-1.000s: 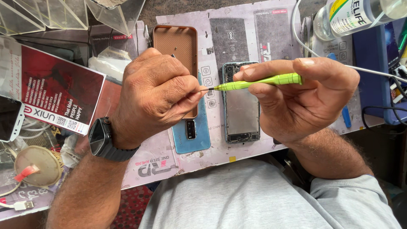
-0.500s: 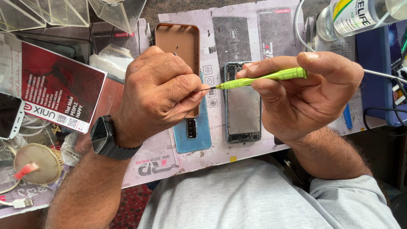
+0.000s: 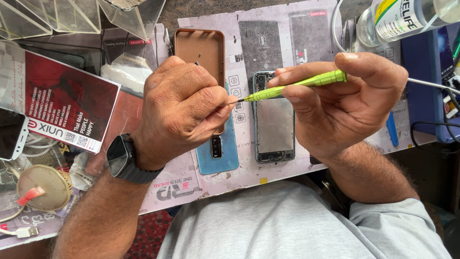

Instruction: The person uses a green screwdriver to remove screws from the internal frame of a disassembled smartphone. They then pick up the phone, rotate it to inspect the edges and screen, and place it back on the workbench. The person continues to use the screwdriver to remove additional screws from the phone's internal components.

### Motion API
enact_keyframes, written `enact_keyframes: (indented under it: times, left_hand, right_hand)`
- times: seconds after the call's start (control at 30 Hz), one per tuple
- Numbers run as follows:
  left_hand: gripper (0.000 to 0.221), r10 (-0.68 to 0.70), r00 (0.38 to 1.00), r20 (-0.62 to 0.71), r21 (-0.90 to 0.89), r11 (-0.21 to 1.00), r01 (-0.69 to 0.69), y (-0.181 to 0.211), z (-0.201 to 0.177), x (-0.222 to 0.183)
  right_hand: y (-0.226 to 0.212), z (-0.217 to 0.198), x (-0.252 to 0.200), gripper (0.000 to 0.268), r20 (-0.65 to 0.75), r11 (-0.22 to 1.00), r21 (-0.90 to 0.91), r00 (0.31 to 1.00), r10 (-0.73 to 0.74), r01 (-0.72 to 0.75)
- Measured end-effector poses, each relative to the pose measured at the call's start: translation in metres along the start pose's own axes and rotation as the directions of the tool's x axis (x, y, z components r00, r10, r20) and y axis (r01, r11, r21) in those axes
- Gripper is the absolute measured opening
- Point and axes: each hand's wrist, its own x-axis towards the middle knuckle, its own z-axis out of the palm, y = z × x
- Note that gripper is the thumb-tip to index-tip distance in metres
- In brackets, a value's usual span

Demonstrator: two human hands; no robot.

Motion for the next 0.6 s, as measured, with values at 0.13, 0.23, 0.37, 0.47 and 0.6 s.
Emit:
enact_keyframes:
  times: [0.13,0.23,0.37,0.47,0.6]
  left_hand:
    - [0.024,-0.022,1.0,0.015,0.039,0.999,0.022,0.002,0.001,0.001]
    - [0.024,-0.039,0.999,0.014,0.054,0.998,0.039,0.003,0.001,0.001]
    - [0.026,-0.075,0.997,0.028,0.083,0.994,0.073,0.003,0.0,0.001]
    - [0.03,-0.106,0.992,0.07,0.095,0.99,0.1,0.003,0.001,0.003]
    - [0.036,-0.128,0.981,0.144,0.11,0.988,0.112,0.008,0.004,0.005]
  right_hand:
    - [-0.003,0.003,-0.002,0.045,0.019,1.0,-0.008,1.0,-0.009,0.009]
    - [-0.004,0.004,-0.003,0.047,0.016,1.0,-0.012,1.0,-0.02,0.021]
    - [-0.003,0.005,-0.003,0.047,0.018,0.999,-0.013,0.999,-0.036,0.036]
    - [-0.003,-0.001,-0.001,0.046,0.035,0.998,-0.025,0.998,-0.05,0.051]
    - [-0.002,-0.023,-0.005,0.045,0.038,0.994,-0.082,0.997,-0.067,0.07]
